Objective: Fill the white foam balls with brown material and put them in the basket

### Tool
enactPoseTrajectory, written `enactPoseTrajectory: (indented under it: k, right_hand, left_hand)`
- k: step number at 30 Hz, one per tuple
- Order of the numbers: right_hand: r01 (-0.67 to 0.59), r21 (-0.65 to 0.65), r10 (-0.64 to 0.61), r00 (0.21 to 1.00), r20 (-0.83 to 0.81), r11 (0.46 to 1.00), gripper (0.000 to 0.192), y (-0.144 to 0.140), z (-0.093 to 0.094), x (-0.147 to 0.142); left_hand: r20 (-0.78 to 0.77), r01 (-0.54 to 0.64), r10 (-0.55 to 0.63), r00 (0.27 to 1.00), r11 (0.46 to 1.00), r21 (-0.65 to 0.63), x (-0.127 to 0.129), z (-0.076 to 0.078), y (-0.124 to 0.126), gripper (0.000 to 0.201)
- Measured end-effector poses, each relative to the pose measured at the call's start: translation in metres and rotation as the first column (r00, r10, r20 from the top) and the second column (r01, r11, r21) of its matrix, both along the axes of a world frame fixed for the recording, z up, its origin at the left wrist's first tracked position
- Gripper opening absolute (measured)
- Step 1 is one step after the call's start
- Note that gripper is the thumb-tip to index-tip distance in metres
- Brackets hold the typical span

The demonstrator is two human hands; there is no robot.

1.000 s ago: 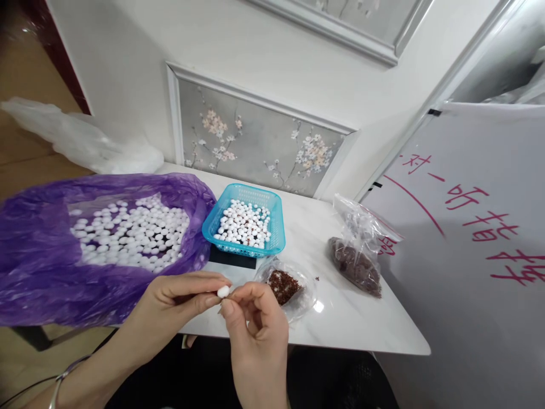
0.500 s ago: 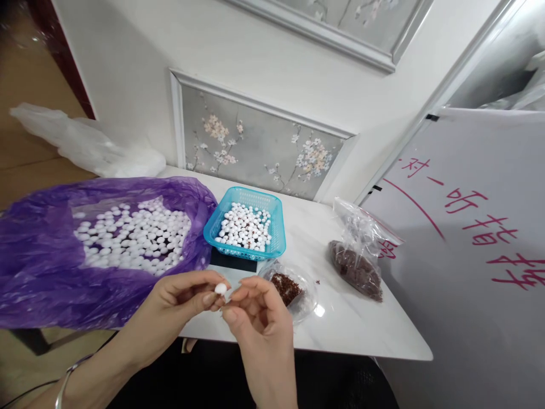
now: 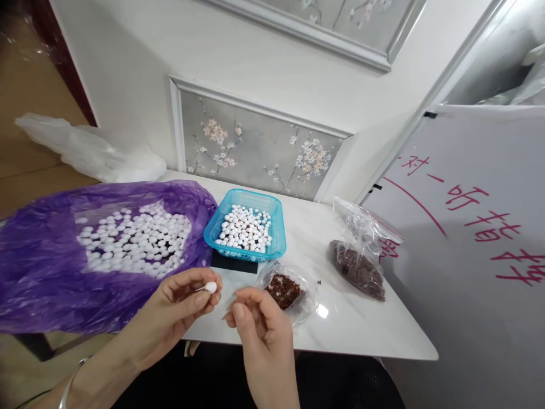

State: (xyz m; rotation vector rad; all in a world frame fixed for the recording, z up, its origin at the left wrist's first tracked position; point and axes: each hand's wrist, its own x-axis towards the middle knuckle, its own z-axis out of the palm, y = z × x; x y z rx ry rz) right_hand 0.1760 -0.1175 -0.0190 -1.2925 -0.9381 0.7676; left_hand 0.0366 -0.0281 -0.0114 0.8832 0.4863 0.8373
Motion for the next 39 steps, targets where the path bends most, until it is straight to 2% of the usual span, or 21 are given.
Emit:
enactPoseTrajectory:
  k: [8, 18, 20, 23, 26, 28, 29, 31, 33, 39]
  right_hand:
    - [-0.066, 0.018, 0.065, 0.997, 0.051, 0.998, 0.022, 0.001, -0.002, 0.003]
    - [0.008, 0.028, -0.009, 1.000, 0.026, 1.000, 0.025, 0.001, 0.008, -0.004]
    - [0.005, 0.024, -0.006, 0.999, 0.032, 1.000, 0.025, 0.000, 0.008, -0.004]
    - [0.015, 0.023, -0.016, 0.999, 0.051, 1.000, 0.024, -0.002, 0.006, -0.001]
    - [0.086, 0.020, -0.089, 0.981, 0.173, 0.996, 0.024, -0.005, 0.002, 0.015]
    - [0.171, 0.003, -0.159, 0.909, 0.386, 0.985, 0.024, -0.003, -0.003, 0.033]
    - [0.218, -0.006, -0.182, 0.828, 0.531, 0.976, 0.025, -0.002, -0.006, 0.042]
    - [0.308, -0.045, -0.143, 0.562, 0.814, 0.950, 0.029, 0.003, -0.012, 0.058]
    - [0.343, -0.093, -0.066, 0.425, 0.903, 0.935, 0.030, 0.010, -0.017, 0.068]
    - [0.361, -0.236, 0.120, 0.314, 0.942, 0.902, 0.024, 0.024, -0.027, 0.067]
  left_hand:
    - [-0.033, -0.031, 0.032, 0.999, 0.999, 0.031, 0.001, 0.000, 0.000, 0.014]
    - [-0.026, -0.075, 0.076, 0.997, 0.996, 0.046, 0.006, -0.001, 0.003, 0.010]
    - [-0.010, -0.089, 0.089, 0.996, 0.996, 0.009, 0.006, -0.001, 0.003, 0.012]
    - [0.008, -0.118, 0.119, 0.993, 0.985, -0.124, 0.005, 0.000, 0.003, 0.019]
    - [0.035, -0.095, 0.106, 0.994, 0.966, -0.241, 0.002, 0.003, 0.002, 0.029]
    - [0.077, -0.051, 0.074, 0.994, 0.960, -0.274, -0.001, 0.005, 0.001, 0.036]
    - [0.098, -0.031, 0.062, 0.993, 0.957, -0.289, -0.003, 0.006, 0.001, 0.038]
    - [0.131, -0.004, 0.050, 0.990, 0.944, -0.329, -0.004, 0.006, 0.001, 0.038]
    - [0.164, 0.015, 0.049, 0.985, 0.930, -0.366, -0.005, 0.006, 0.001, 0.034]
    - [0.210, 0.016, 0.081, 0.974, 0.906, -0.423, -0.002, 0.007, 0.002, 0.024]
